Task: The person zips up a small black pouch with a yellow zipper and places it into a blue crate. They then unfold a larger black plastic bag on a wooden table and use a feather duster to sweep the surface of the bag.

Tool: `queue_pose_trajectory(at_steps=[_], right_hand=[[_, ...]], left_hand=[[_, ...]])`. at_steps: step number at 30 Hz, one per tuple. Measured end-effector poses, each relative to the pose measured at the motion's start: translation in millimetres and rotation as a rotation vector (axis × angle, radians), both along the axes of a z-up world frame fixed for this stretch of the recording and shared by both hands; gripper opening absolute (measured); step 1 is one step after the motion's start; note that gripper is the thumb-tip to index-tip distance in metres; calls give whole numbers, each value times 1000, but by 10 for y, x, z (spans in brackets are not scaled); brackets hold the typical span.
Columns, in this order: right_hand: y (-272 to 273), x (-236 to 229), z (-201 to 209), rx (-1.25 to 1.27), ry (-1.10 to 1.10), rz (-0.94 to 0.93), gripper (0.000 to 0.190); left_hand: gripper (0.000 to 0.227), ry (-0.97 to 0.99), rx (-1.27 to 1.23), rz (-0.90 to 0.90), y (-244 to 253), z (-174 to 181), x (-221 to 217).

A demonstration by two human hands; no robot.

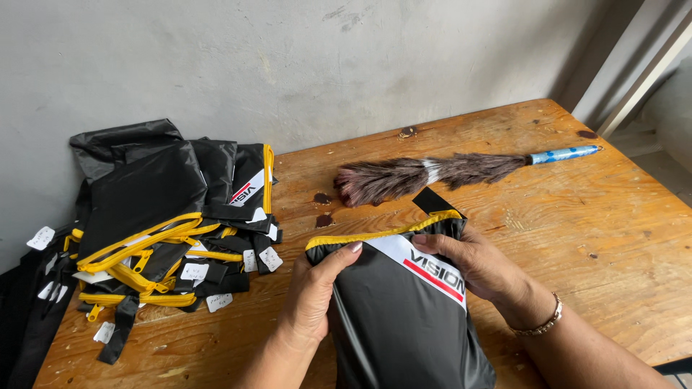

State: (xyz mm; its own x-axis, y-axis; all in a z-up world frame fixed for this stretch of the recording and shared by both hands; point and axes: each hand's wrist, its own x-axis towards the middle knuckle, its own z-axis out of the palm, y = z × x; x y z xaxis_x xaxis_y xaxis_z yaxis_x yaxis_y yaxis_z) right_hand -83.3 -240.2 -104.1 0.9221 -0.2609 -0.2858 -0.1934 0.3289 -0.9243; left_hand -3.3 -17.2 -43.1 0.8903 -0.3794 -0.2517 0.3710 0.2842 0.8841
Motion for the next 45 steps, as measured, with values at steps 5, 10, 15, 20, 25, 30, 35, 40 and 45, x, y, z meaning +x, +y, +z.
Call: queue_pose_trajectory(at_steps=[5, 10, 15, 20, 25, 30, 35, 40, 45], right_hand=[[-63, -25, -201, 83, -17, -67, 19], [-329, -220, -540, -761, -410, 212, 42], [160, -135, 269, -41, -111, 47, 24], [174, -139, 280, -17, -102, 5, 28], [183, -153, 258, -54, -69, -30, 23], [252, -114, 312, -24, -193, -25, 33], [221, 10, 363, -78, -96, -61, 29], [-72, 119, -65, -352, -72, -120, 39], [94, 89, 247, -889, 391, -22, 83]], left_hand=[[36, -97, -33, -11, 23, -87, 19], [21, -138, 6, 1, 45, -156, 10], [25, -142, -30, 35, 57, -66, -27], [16, -65, -101, -2, 70, -213, 22], [13, -19, -126, -17, 74, -219, 24], [34, -63, 11, -38, 24, 6, 21], [52, -115, 152, 3, 7, -158, 78], [76, -310, 389, 15, -42, -461, 188], [85, -1023, 695, 144, -22, -567, 110]])
